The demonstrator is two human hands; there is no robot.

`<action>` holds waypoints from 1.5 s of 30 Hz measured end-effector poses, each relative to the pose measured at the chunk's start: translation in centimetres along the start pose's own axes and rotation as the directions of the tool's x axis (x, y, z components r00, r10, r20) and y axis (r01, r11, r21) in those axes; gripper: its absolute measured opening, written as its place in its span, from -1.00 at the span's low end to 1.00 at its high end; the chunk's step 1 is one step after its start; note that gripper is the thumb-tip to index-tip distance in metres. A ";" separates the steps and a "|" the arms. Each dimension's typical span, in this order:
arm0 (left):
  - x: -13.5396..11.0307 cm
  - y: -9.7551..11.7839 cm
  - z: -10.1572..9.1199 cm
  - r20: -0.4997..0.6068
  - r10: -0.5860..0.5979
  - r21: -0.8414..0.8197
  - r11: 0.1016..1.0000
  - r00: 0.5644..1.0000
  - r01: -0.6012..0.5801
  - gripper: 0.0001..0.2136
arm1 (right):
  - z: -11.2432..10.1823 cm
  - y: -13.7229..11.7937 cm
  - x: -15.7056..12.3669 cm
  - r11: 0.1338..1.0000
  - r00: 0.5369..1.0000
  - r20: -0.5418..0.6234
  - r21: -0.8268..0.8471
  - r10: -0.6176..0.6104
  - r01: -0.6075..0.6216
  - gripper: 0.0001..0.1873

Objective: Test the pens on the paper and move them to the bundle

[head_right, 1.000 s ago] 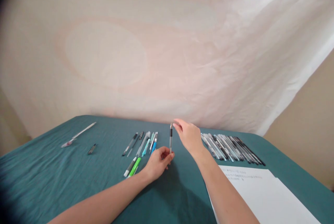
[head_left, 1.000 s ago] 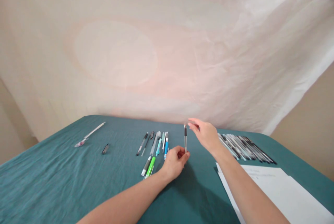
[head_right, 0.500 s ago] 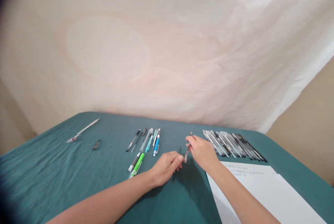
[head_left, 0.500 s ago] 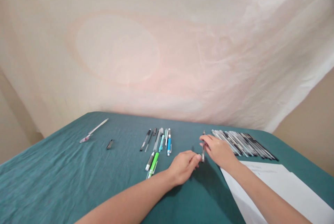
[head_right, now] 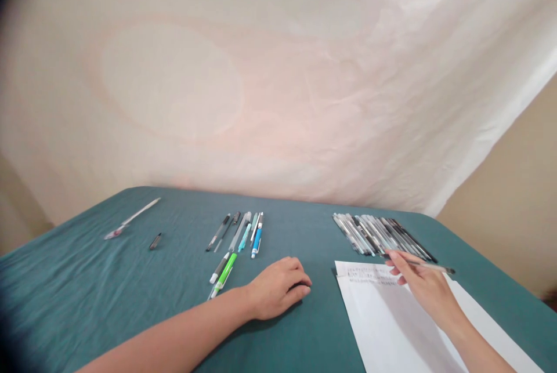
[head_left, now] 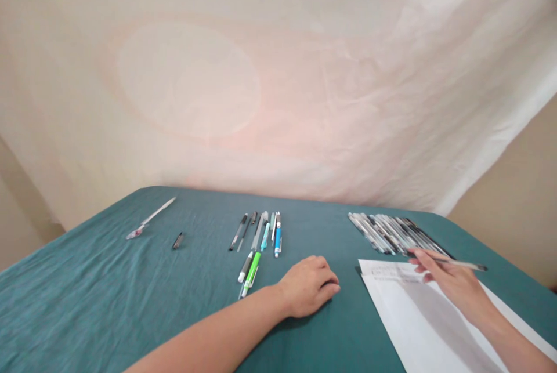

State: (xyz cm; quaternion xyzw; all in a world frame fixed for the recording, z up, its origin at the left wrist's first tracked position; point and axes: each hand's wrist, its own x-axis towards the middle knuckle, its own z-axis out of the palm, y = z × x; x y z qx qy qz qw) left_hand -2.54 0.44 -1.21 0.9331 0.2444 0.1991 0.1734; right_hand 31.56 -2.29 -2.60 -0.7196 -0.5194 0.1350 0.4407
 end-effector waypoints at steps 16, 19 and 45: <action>0.7 0.0 0.0 0.028 0.004 0.001 1.000 1.000 -0.004 -0.75 | -1.4 3.5 0.9 0.955 0.986 0.019 0.249 0.164 -0.163 -0.73; 0.7 0.0 0.0 0.030 0.000 -0.002 1.000 1.000 0.000 -0.77 | -2.2 3.2 0.8 0.972 0.989 0.068 0.186 0.132 -0.142 -0.78; 0.8 -0.1 0.1 0.034 0.003 0.003 1.000 0.999 -0.003 -0.77 | -2.2 4.8 -1.1 0.993 0.999 -0.017 -0.117 -0.030 0.028 -0.80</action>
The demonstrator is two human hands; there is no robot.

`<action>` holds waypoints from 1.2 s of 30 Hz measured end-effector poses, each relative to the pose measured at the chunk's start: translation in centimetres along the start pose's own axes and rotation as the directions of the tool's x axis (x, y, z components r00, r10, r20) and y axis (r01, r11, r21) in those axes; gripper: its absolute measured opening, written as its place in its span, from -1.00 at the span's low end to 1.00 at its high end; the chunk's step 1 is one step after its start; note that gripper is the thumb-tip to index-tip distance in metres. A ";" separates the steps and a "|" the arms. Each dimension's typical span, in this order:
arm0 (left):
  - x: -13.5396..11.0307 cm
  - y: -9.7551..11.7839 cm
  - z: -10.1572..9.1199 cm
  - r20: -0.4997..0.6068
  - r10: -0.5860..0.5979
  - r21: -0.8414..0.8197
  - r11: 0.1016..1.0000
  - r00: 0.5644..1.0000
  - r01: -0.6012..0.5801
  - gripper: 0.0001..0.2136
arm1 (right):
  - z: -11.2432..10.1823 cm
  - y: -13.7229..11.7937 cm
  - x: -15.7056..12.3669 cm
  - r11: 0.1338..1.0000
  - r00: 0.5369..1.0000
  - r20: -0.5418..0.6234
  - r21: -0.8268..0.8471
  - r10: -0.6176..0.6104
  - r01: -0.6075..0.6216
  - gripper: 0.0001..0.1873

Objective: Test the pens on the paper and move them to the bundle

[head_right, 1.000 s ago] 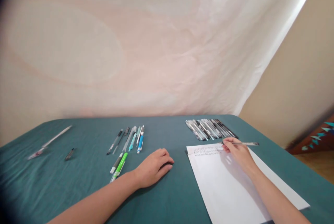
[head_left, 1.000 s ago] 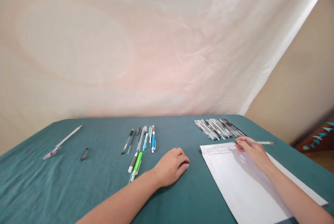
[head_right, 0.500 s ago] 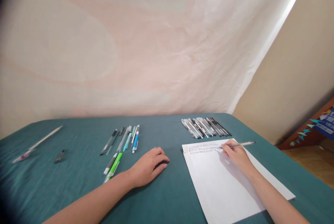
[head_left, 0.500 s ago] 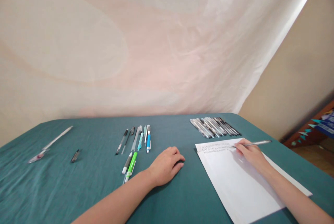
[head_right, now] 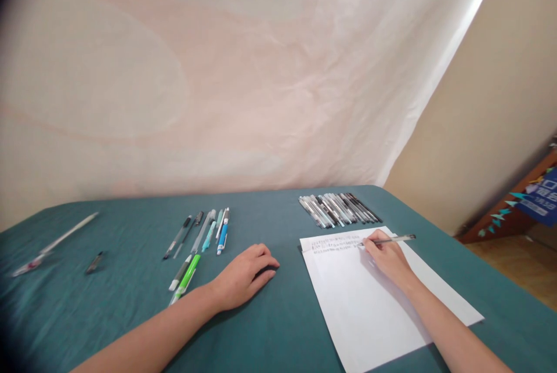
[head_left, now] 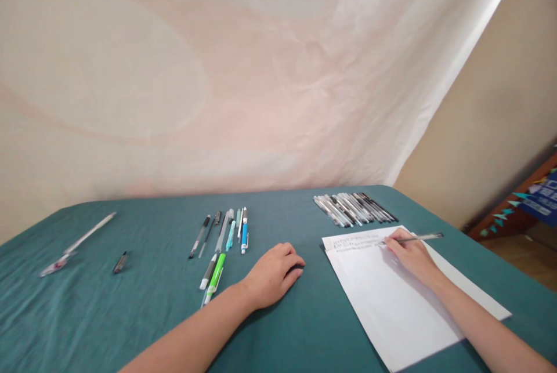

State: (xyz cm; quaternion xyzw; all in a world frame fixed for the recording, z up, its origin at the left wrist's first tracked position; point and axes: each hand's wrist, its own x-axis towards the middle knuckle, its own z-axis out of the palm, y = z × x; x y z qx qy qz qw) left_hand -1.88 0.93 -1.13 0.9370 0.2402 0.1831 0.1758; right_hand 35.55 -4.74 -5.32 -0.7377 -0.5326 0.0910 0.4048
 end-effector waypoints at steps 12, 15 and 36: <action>0.1 0.0 0.0 0.014 0.003 0.000 1.000 1.000 -0.003 -0.79 | 0.1 0.5 0.3 0.992 0.999 0.021 -0.118 -0.046 0.048 -0.79; 0.1 -0.1 0.0 0.011 0.003 0.001 1.000 1.000 -0.003 -0.79 | 0.0 0.5 0.3 0.992 0.998 0.033 -0.114 -0.049 0.053 -0.79; 0.0 -0.1 0.1 0.004 0.002 0.010 1.000 1.000 -0.002 -0.79 | 0.2 0.8 0.1 1.000 0.999 -0.029 -0.011 -0.014 0.014 -0.75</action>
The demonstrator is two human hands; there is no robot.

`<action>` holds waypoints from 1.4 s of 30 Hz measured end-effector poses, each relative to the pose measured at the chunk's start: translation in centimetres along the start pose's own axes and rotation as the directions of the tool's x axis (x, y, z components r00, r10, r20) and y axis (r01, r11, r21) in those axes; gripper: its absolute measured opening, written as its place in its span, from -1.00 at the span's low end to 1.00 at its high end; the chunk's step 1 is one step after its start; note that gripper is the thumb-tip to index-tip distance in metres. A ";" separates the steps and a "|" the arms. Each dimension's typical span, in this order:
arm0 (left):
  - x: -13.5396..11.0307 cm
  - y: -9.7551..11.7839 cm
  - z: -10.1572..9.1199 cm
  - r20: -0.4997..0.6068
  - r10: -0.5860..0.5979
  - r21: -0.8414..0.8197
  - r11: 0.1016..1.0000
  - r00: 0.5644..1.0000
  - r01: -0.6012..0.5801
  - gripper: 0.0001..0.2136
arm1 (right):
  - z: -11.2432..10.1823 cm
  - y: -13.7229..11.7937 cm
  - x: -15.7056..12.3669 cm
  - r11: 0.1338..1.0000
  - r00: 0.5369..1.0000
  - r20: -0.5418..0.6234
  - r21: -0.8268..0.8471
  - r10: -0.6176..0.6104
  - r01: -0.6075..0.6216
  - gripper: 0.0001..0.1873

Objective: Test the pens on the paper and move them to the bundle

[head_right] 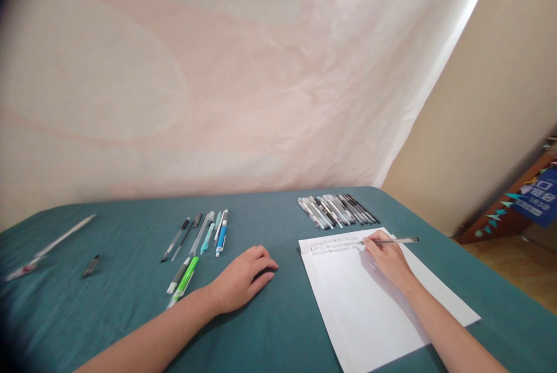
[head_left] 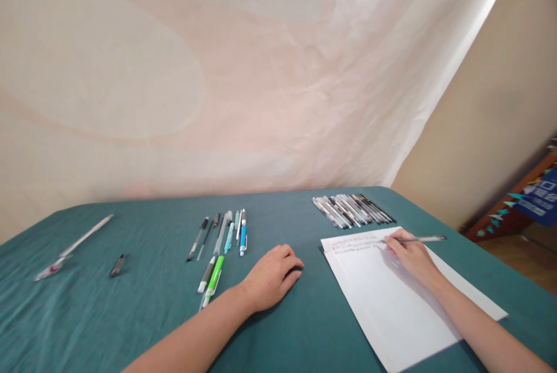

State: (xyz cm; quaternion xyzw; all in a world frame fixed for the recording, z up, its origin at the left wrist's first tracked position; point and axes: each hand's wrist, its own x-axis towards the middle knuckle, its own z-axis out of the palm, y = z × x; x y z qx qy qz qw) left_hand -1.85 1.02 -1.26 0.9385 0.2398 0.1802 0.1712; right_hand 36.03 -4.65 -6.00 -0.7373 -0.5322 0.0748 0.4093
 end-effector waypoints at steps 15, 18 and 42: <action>-0.5 0.3 -0.5 -0.006 -0.001 0.029 1.000 1.000 0.001 -0.78 | 3.8 -8.9 1.7 0.753 0.790 0.283 -0.253 -0.543 0.608 -0.68; -0.5 0.3 -0.5 -0.003 -0.005 0.034 0.999 1.000 0.005 -0.77 | 5.2 -10.6 4.4 0.678 0.733 0.312 -0.282 -0.604 0.678 -0.66; -0.7 0.3 -0.6 0.000 -0.016 0.040 0.999 1.000 0.016 -0.77 | 11.4 -11.6 9.8 0.357 0.568 0.613 -0.442 -0.550 0.823 -0.48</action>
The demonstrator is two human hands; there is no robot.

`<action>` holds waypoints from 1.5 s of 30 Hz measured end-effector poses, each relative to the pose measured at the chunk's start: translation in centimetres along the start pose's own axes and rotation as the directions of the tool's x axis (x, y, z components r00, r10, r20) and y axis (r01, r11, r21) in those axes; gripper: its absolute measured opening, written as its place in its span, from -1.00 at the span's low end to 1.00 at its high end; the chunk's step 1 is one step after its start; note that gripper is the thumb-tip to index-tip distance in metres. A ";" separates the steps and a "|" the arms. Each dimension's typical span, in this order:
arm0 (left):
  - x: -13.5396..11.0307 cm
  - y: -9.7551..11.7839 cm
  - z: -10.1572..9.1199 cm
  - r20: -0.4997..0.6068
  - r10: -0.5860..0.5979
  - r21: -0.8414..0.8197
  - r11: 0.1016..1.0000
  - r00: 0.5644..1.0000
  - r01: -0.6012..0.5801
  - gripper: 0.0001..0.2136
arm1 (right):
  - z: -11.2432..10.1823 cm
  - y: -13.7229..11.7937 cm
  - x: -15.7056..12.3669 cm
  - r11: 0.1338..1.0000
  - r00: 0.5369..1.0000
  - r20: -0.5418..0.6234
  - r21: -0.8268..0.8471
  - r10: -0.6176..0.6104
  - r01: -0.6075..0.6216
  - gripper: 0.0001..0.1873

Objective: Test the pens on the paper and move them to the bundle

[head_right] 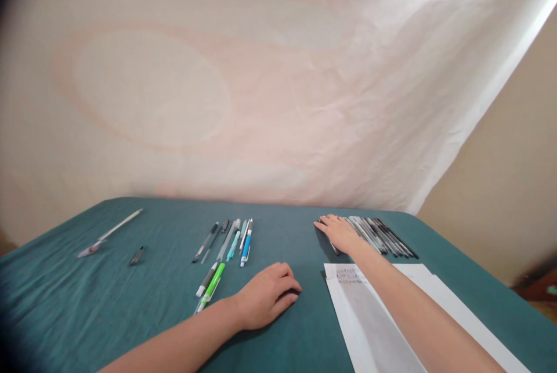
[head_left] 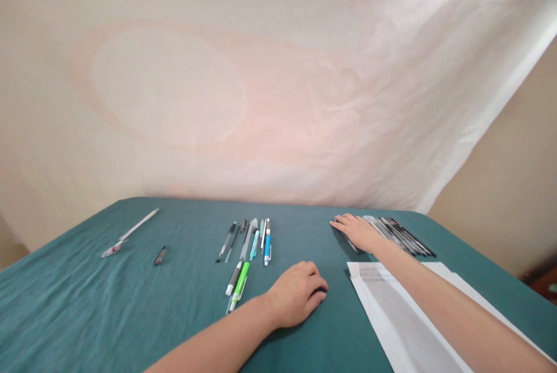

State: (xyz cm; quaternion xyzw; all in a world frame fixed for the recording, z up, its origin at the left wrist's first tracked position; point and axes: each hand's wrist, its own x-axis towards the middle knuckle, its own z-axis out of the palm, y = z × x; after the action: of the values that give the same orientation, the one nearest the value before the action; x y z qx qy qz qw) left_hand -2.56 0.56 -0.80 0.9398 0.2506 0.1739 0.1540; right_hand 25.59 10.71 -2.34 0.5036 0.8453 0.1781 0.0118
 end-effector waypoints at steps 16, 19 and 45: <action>0.0 0.0 0.2 0.005 0.013 0.019 1.000 1.000 -0.013 -0.79 | -5.1 -10.5 -3.4 0.893 0.996 -0.093 0.449 0.016 0.027 -0.46; 0.1 -0.1 0.3 -0.008 0.022 0.010 1.000 1.000 -0.021 -0.83 | -5.6 -12.8 -4.1 0.839 0.996 -0.087 0.543 0.022 0.029 -0.54; 0.1 -0.3 0.3 -0.025 -0.020 0.115 0.993 0.999 0.022 -0.82 | -3.1 -14.1 -3.9 0.656 0.960 -0.205 0.754 0.189 0.032 -0.67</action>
State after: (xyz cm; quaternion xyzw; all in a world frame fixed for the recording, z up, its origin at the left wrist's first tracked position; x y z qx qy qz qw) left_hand -2.52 0.80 -1.14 0.9423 0.2720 0.1689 0.0980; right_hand 14.89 0.45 -4.46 0.4712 0.8137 -0.1203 -0.3183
